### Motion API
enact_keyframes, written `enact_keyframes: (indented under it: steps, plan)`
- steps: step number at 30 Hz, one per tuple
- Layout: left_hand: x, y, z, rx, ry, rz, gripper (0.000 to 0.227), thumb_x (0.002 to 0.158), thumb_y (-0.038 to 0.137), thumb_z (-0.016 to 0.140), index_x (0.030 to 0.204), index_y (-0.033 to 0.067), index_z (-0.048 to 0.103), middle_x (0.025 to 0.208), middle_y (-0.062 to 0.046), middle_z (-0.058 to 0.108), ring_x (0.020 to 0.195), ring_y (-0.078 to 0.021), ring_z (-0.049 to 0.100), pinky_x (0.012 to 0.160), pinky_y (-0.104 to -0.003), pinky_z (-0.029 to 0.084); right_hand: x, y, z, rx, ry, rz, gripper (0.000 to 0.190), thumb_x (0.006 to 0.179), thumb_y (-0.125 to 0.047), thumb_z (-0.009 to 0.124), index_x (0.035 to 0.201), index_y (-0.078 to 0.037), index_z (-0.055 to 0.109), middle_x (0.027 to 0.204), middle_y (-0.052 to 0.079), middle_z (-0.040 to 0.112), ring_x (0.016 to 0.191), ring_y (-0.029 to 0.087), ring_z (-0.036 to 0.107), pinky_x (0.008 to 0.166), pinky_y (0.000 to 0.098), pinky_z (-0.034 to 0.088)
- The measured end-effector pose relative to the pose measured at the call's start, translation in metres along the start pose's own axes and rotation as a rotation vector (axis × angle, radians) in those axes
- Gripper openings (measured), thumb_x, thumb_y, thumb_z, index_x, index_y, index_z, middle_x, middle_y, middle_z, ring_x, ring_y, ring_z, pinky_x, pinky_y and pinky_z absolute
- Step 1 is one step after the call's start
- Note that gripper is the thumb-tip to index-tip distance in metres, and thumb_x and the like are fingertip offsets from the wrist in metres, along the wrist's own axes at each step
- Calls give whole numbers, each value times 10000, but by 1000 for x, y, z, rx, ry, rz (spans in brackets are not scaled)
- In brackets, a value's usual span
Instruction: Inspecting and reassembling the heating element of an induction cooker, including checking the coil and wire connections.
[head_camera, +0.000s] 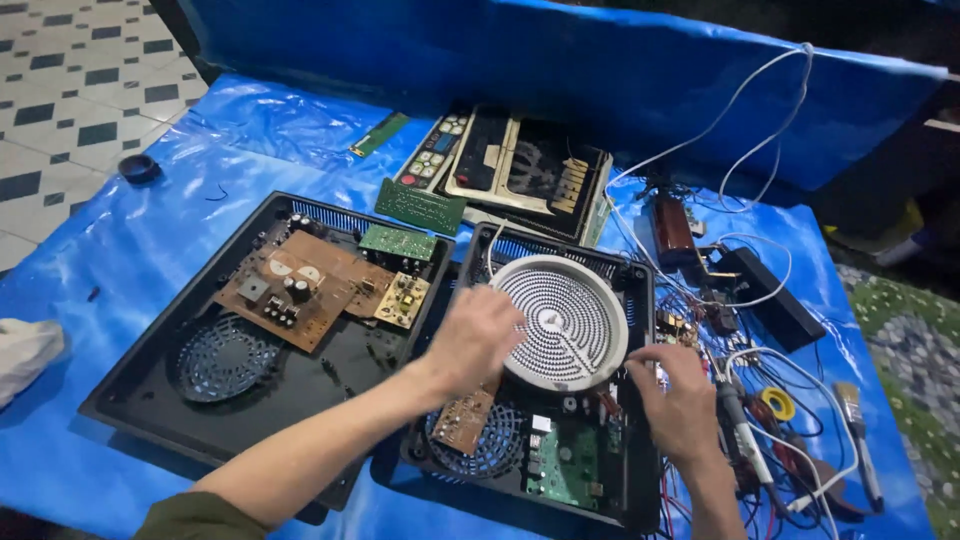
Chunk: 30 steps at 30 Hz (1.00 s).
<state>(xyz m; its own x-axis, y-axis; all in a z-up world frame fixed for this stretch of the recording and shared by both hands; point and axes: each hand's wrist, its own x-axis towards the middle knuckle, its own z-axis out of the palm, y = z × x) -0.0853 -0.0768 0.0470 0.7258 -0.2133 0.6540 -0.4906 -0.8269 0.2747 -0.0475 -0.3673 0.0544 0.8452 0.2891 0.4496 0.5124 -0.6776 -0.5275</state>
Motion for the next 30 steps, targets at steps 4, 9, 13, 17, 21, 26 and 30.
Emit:
enact_keyframes:
  steps: [4, 9, 13, 17, 21, 26, 30]
  plan:
    - [-13, 25, 20, -6, -100, 85, 128, 877, 139, 757, 926, 94, 649, 952, -45, 597, 930, -196, 519, 912, -346, 402, -15, -23, 11, 63, -95, -65, 163, 786, -134, 810, 913, -58, 740, 887, 48, 697, 708, 151, 628, 615, 278, 534]
    - [-21, 35, 23, -71, -118, 180, 203, 806, 207, 792, 939, 111, 671, 991, -64, 557, 952, -243, 492, 891, -435, 338, -29, -25, 28, -64, -233, -232, 70, 772, -151, 766, 825, -132, 725, 937, -20, 685, 936, 180, 597, 915, 364, 424]
    - [-28, 28, 31, -68, -116, 166, 212, 827, 212, 767, 993, 134, 659, 1013, -58, 555, 986, -252, 490, 885, -444, 321, -33, -18, 45, -115, -115, -349, 94, 739, -156, 781, 806, -135, 720, 872, -17, 664, 866, 194, 600, 896, 374, 444]
    - [-31, 25, 34, -90, -144, 145, 167, 864, 225, 766, 1005, 150, 720, 976, -40, 562, 951, -232, 477, 896, -437, 306, -37, -10, 51, -230, -218, -233, 74, 788, -213, 764, 841, -162, 755, 894, -43, 699, 901, 155, 602, 948, 375, 434]
    - [-32, 25, 34, -117, -147, 131, 148, 851, 205, 783, 973, 151, 721, 975, -33, 582, 958, -230, 495, 904, -450, 312, -40, -5, 56, -261, -245, -170, 70, 765, -202, 770, 815, -167, 737, 865, -60, 710, 869, 140, 613, 888, 348, 435]
    - [-32, 26, 36, -132, -136, 132, 151, 851, 174, 777, 985, 139, 715, 986, -35, 577, 964, -226, 489, 909, -443, 300, -42, -7, 64, -309, -213, -165, 63, 761, -180, 778, 773, -151, 724, 797, -33, 670, 800, 140, 590, 858, 342, 448]
    - [-32, 28, 36, -130, -121, 124, 125, 849, 164, 779, 953, 129, 720, 964, -36, 559, 939, -222, 478, 899, -435, 297, -46, -14, 70, -314, -144, -147, 117, 754, -160, 764, 694, -139, 666, 700, 3, 640, 714, 172, 564, 787, 359, 455]
